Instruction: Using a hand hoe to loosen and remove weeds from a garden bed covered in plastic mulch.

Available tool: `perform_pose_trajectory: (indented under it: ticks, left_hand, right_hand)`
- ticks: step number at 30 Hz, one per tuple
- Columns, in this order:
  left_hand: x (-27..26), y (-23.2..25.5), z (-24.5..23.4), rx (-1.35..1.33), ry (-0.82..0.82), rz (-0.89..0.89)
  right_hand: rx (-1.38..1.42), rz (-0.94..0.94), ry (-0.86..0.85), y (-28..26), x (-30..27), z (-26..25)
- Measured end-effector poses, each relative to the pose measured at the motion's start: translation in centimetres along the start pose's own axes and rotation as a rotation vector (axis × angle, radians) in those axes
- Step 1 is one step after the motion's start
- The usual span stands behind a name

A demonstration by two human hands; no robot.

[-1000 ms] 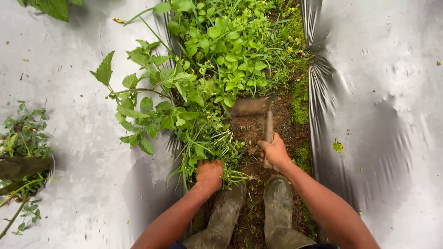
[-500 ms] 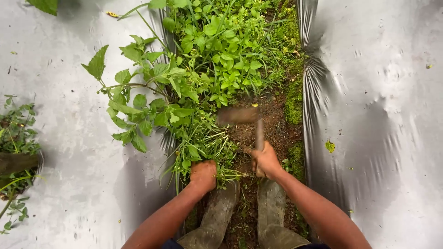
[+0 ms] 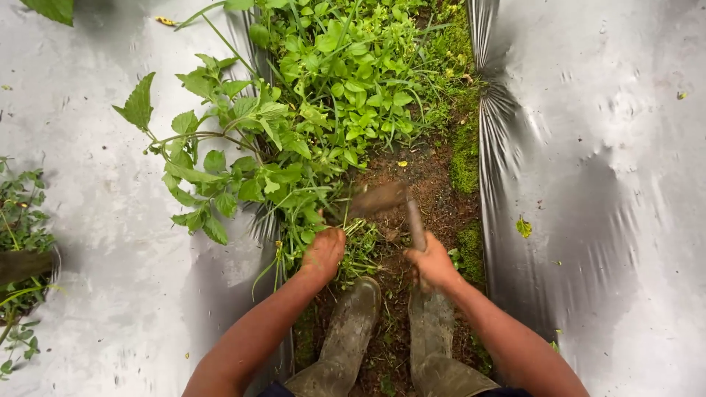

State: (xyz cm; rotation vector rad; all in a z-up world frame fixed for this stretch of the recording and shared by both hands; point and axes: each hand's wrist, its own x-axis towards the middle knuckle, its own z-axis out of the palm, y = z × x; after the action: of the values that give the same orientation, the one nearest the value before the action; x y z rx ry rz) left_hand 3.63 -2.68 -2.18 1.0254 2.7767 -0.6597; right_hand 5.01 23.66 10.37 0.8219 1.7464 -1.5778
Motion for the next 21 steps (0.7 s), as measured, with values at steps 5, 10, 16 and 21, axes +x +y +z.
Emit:
perform_pose_trajectory:
  ticks: [5, 10, 16, 21]
  left_hand:
    - [-3.5, 0.4, -0.6, -0.225, 0.282, -0.078]
    - [-6.1, 1.1, -2.3, -0.410, -0.142, 0.000]
    - [-6.0, 2.3, -0.1, -0.529, -0.328, -0.106]
    - [-6.1, 2.1, -1.4, -0.502, -0.389, -0.212]
  right_hand:
    - [0.273, -0.039, 0.180, 0.3, 0.4, -2.0]
    - [-0.110, 0.047, -0.052, 1.9, -2.7, -5.4]
    - [0.271, -0.036, 0.119, 0.5, 0.9, -2.5]
    - [-0.072, -0.081, -0.014, 1.4, 1.4, -0.8]
